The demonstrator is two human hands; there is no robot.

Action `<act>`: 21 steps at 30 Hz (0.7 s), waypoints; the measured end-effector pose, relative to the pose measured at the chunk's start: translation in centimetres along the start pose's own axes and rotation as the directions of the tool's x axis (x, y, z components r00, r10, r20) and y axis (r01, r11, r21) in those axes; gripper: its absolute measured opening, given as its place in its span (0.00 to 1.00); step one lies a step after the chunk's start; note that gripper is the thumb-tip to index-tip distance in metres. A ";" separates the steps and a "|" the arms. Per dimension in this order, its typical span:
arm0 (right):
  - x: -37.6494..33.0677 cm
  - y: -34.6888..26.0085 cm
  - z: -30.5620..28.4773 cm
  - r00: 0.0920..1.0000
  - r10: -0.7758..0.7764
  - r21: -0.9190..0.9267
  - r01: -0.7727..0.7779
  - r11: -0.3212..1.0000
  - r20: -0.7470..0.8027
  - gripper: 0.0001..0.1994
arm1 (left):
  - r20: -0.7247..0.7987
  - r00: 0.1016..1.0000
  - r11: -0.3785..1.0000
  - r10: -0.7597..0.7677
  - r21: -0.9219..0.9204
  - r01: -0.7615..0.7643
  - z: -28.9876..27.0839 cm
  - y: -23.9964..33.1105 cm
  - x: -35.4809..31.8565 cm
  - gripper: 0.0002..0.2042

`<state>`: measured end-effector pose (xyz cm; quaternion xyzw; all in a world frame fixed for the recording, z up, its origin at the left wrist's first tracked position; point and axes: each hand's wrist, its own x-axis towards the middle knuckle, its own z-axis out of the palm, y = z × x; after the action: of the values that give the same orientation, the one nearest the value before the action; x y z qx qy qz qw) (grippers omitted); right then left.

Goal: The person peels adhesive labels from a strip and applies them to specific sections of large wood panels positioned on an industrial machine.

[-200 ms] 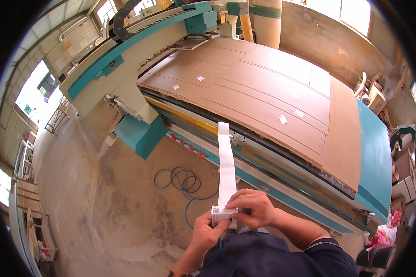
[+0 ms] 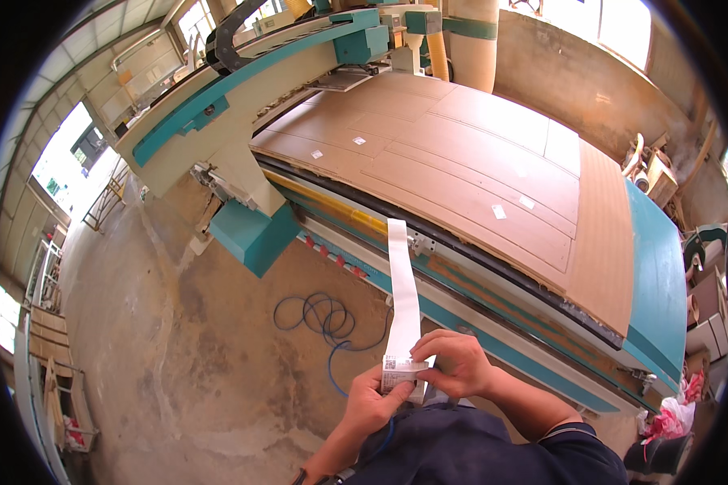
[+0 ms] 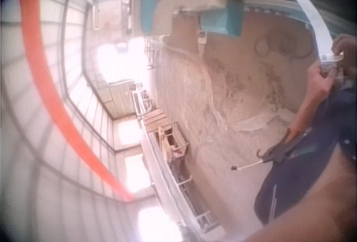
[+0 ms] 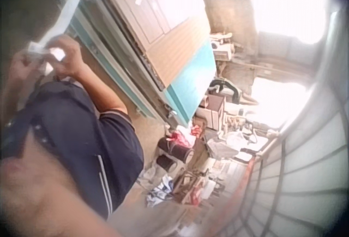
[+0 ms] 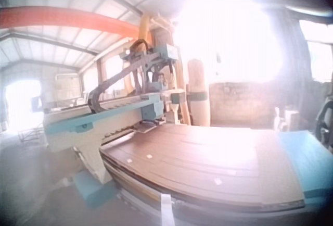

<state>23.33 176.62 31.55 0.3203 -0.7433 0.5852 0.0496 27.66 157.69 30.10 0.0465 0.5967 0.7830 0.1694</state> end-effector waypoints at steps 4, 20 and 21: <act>-0.1 -0.4 -0.4 1.000 0.023 0.060 -0.023 0.998 -0.005 0.07 | 0.025 1.000 1.000 0.002 0.006 -0.002 0.2 0.2 0.0 0.12; 5.3 9.1 -8.1 0.904 0.394 0.741 -0.379 0.554 0.167 0.07 | -0.032 0.999 0.992 -0.025 0.126 0.029 1.4 -0.4 9.2 0.13; 6.0 10.8 -9.5 0.909 0.406 0.760 -0.330 0.561 0.095 0.06 | -0.035 0.999 0.988 -0.024 0.151 0.029 1.6 -0.4 10.8 0.13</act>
<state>9.93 183.90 28.10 0.1217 -0.4746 0.8532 -0.1789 18.01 162.68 28.79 0.0386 0.6578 0.7337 0.1659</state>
